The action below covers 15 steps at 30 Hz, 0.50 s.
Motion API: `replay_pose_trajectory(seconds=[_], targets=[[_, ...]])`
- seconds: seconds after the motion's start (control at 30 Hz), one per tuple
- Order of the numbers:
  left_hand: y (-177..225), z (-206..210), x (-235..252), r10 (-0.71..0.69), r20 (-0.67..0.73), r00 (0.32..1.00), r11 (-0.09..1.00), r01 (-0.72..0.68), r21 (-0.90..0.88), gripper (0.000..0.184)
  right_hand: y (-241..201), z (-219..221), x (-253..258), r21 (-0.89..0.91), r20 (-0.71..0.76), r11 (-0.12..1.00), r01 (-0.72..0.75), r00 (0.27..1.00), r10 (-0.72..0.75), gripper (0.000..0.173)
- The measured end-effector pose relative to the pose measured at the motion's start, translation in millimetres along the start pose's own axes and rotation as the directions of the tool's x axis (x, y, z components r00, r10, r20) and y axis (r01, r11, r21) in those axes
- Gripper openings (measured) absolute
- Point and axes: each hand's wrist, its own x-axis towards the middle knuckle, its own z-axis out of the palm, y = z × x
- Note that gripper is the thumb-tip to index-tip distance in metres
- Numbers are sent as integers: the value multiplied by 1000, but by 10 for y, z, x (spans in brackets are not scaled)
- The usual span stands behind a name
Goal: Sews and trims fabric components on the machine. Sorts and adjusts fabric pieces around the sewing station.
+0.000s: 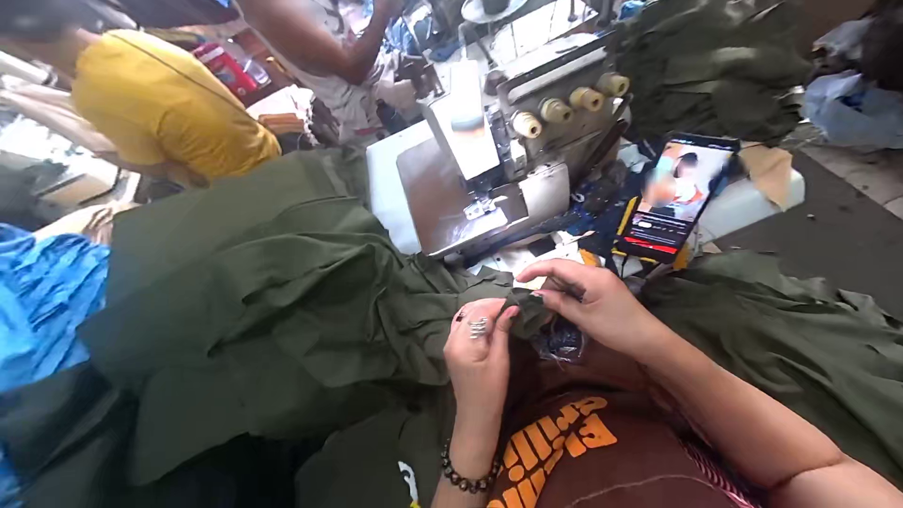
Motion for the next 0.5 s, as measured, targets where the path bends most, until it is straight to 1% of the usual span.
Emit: replay_pose_trajectory(seconds=[0.07,0.1,0.13,0.17,0.2,0.23,0.27,0.33,0.37,0.43,0.5], targets=[[-37,18,-55,58,90,994,959,-80,272,17,89,-13,-59,-188,112,982,-1,993,23,34],[-51,12,-91,59,132,990,931,-102,350,17,149,-19,-89,-262,195,965,31,981,21,37],[-66,-4,-133,47,177,983,916,-113,384,16,212,-35,-113,-306,283,950,70,959,21,36],[-75,-29,-180,33,235,971,913,-125,388,14,264,-61,-134,-314,360,945,91,933,29,34],[-70,-65,-227,23,311,950,917,-144,372,13,300,-84,-153,-300,403,949,98,915,33,32],[-54,-102,-270,12,394,919,927,-158,340,11,322,-98,-163,-275,407,957,89,913,32,30],[-31,-134,-301,6,464,886,939,-164,301,10,331,-94,-160,-227,377,972,61,926,30,31],[32,-184,-318,5,546,838,968,-140,207,10,310,-44,-121,-47,304,998,31,953,-15,31],[66,-210,-313,5,558,830,981,-112,159,11,293,-11,-91,65,310,996,53,948,-71,32],[126,-290,-290,9,538,843,995,-62,81,12,261,105,-50,253,367,964,83,914,-175,32],[156,-401,-256,4,487,873,999,-25,36,13,251,227,-39,354,440,935,29,877,-194,30]])
